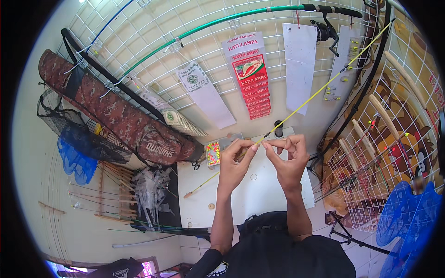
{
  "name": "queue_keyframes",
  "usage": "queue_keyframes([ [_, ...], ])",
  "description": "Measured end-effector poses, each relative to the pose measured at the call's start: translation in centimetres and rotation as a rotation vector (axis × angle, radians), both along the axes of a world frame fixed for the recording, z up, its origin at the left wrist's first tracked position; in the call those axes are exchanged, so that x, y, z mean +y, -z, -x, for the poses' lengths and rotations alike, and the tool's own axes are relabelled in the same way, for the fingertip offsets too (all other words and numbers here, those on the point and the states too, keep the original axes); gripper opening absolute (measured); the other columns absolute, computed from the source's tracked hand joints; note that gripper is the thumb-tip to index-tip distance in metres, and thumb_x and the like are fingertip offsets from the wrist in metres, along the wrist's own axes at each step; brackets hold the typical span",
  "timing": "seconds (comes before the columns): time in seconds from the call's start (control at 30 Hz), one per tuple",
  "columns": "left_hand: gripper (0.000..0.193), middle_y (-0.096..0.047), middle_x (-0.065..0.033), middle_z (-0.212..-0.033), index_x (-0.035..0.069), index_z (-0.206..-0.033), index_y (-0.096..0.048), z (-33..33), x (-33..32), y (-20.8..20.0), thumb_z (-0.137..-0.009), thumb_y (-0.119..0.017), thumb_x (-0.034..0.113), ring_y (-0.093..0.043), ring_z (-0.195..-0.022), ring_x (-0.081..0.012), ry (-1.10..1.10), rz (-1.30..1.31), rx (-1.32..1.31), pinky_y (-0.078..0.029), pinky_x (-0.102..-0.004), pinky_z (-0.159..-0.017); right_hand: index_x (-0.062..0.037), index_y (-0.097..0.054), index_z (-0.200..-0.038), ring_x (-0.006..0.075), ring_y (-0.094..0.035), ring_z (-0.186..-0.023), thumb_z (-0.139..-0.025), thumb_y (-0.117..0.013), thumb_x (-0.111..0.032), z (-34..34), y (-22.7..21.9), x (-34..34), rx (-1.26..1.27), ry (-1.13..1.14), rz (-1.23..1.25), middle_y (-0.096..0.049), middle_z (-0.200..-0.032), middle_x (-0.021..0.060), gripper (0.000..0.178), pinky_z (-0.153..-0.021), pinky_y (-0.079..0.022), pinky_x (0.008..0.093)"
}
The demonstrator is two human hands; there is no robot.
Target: Attach a fishing float and stopper to a fishing line on a rod.
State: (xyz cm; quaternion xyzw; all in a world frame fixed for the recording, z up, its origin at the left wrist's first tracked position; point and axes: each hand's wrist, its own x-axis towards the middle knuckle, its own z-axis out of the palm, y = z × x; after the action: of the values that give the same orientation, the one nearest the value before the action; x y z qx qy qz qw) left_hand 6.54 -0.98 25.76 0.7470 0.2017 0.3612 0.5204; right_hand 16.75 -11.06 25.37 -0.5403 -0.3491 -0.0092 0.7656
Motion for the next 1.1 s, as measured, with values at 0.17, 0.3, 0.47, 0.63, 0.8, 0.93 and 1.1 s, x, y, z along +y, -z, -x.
queue_keyframes([
  [0.17, 0.014, -0.053, -0.0016, -0.075, -0.002, -0.091, -0.066, -0.1, -0.2, 0.1, -0.089, -0.067, 0.012, -0.044, -0.066, -0.0065, -0.003, -0.001, -0.005, -0.035, -0.0228, -0.059, -0.0047, -0.04, -0.084, 0.0154, -0.07, -0.075, -0.08, -0.074, 0.0, 0.0, -0.8, -0.8, -0.091, 0.055, 0.073, -0.071, -0.078, 0.0106, 0.035, -0.061, -0.051, 0.0241],
  [0.3, 0.014, -0.054, -0.0018, -0.074, -0.002, -0.091, -0.066, -0.1, -0.3, 0.2, -0.089, -0.067, 0.013, -0.045, -0.066, -0.007, -0.012, -0.031, 0.005, -0.036, -0.0232, -0.058, -0.0048, -0.04, -0.083, 0.0153, -0.07, -0.072, -0.079, -0.075, -0.001, -0.1, -0.9, -1.0, -0.161, 0.09, 0.137, -0.07, -0.077, 0.0098, 0.035, -0.06, -0.05, 0.0242],
  [0.47, 0.014, -0.055, -0.0018, -0.074, -0.002, -0.091, -0.066, -0.1, -0.4, 0.2, -0.089, -0.068, 0.012, -0.045, -0.065, -0.0068, -0.013, -0.031, 0.019, -0.035, -0.0233, -0.057, -0.0048, -0.041, -0.084, 0.013, -0.066, -0.066, -0.078, -0.076, -0.002, -0.4, -1.0, -1.3, -0.184, 0.112, 0.157, -0.07, -0.075, 0.0086, 0.035, -0.058, -0.048, 0.0236],
  [0.63, 0.014, -0.056, -0.0019, -0.075, -0.001, -0.091, -0.066, -0.2, -0.5, 0.4, -0.089, -0.068, 0.012, -0.046, -0.066, -0.0063, -0.009, -0.025, -0.007, -0.037, -0.0228, -0.059, -0.0057, -0.041, -0.084, 0.0051, -0.053, -0.061, -0.079, -0.076, -0.001, -0.2, -1.1, -1.1, -0.178, 0.129, 0.133, -0.072, -0.075, 0.0076, 0.035, -0.058, -0.041, 0.0204],
  [0.8, 0.014, -0.057, -0.0017, -0.076, -0.002, -0.091, -0.066, -0.2, -0.7, 0.3, -0.089, -0.067, 0.012, -0.046, -0.067, -0.0056, 0.0, -0.011, 0.006, -0.037, -0.0225, -0.059, -0.0053, -0.042, -0.083, 0.0072, -0.055, -0.06, -0.078, -0.077, -0.001, -0.1, -1.1, -1.2, -0.19, 0.151, 0.115, -0.071, -0.075, 0.0084, 0.035, -0.055, -0.042, 0.0218],
  [0.93, 0.014, -0.058, -0.0015, -0.075, -0.002, -0.091, -0.066, -0.2, -0.6, 0.3, -0.089, -0.068, 0.012, -0.047, -0.067, -0.0049, -0.008, -0.019, -0.01, -0.038, -0.0218, -0.059, -0.005, -0.044, -0.081, 0.0101, -0.053, -0.059, -0.077, -0.078, -0.003, 0.1, -1.3, -1.3, -0.204, 0.156, 0.121, -0.068, -0.074, 0.007, 0.034, -0.054, -0.043, 0.024],
  [1.1, 0.014, -0.059, -0.0014, -0.075, -0.002, -0.09, -0.065, -0.3, -0.5, 0.2, -0.089, -0.067, 0.012, -0.047, -0.066, -0.0048, -0.008, -0.001, 0.017, -0.038, -0.022, -0.059, -0.0048, -0.044, -0.081, 0.0104, -0.053, -0.059, -0.077, -0.078, -0.003, -0.1, -1.5, -1.6, -0.217, 0.165, 0.149, -0.068, -0.074, 0.0072, 0.034, -0.054, -0.044, 0.0246],
])
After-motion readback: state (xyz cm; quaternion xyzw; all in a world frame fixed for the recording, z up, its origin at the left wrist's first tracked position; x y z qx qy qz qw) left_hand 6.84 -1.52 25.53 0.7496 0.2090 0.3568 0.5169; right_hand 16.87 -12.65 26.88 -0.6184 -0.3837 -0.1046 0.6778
